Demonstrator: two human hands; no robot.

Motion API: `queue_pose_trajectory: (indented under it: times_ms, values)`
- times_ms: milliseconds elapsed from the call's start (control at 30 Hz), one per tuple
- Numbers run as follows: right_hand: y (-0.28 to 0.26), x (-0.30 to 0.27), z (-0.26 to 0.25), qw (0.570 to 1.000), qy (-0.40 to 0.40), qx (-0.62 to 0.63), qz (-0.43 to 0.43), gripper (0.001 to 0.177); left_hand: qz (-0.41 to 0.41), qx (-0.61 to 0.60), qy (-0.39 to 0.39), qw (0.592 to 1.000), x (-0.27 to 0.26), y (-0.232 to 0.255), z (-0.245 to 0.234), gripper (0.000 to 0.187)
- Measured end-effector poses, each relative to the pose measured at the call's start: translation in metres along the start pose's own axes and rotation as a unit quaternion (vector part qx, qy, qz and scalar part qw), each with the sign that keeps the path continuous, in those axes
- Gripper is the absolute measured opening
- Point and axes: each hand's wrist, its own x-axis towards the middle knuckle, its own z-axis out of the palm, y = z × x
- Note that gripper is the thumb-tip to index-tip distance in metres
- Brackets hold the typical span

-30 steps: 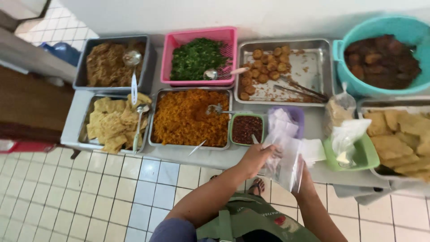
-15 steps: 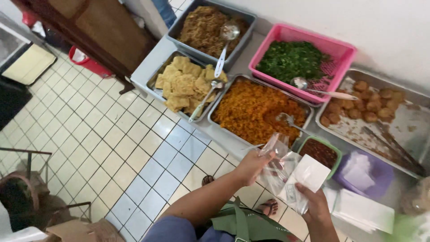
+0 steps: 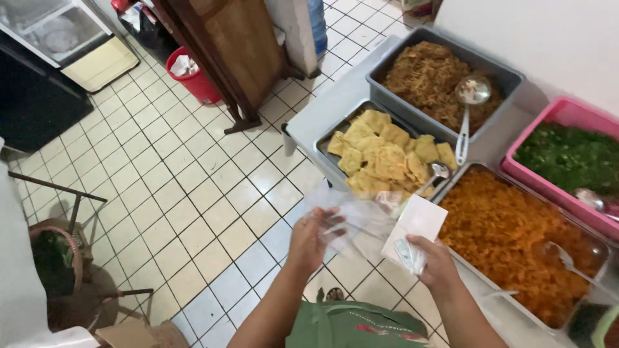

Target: Scoop noodles from a large container and package them into individual plastic bags.

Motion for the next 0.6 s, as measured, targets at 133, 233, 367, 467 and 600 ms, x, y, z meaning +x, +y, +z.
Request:
queue_pose_trajectory:
  times_ms: [133,233,367,467,600]
  values:
    - [-0.001,0.065,0.105,0.998,0.003,-0.057,0.009,0.038,0.054,-0.018,0.041,0.998,0.017,0.093,-0.044,0.027]
    - [-0.004,0.134,0.158,0.990,-0.028,-0.136,-0.028,0.042,0.097,-0.038,0.065,0.992,0.041,0.141,-0.054,0.030]
    - [0.001,0.255,0.212,0.976,-0.023,-0.214,-0.035,0.039,0.106,-0.037,0.089,0.990,0.091,0.175,-0.067,0.032]
    - [0.018,0.369,0.228,0.960,-0.014,-0.264,-0.088,0.041,0.101,-0.037,0.077,0.991,0.139,0.193,-0.076,0.032]
    - [0.031,0.482,0.244,0.909,0.115,-0.380,-0.124,0.058,0.070,-0.015,0.062,0.996,0.202,0.226,-0.065,0.029]
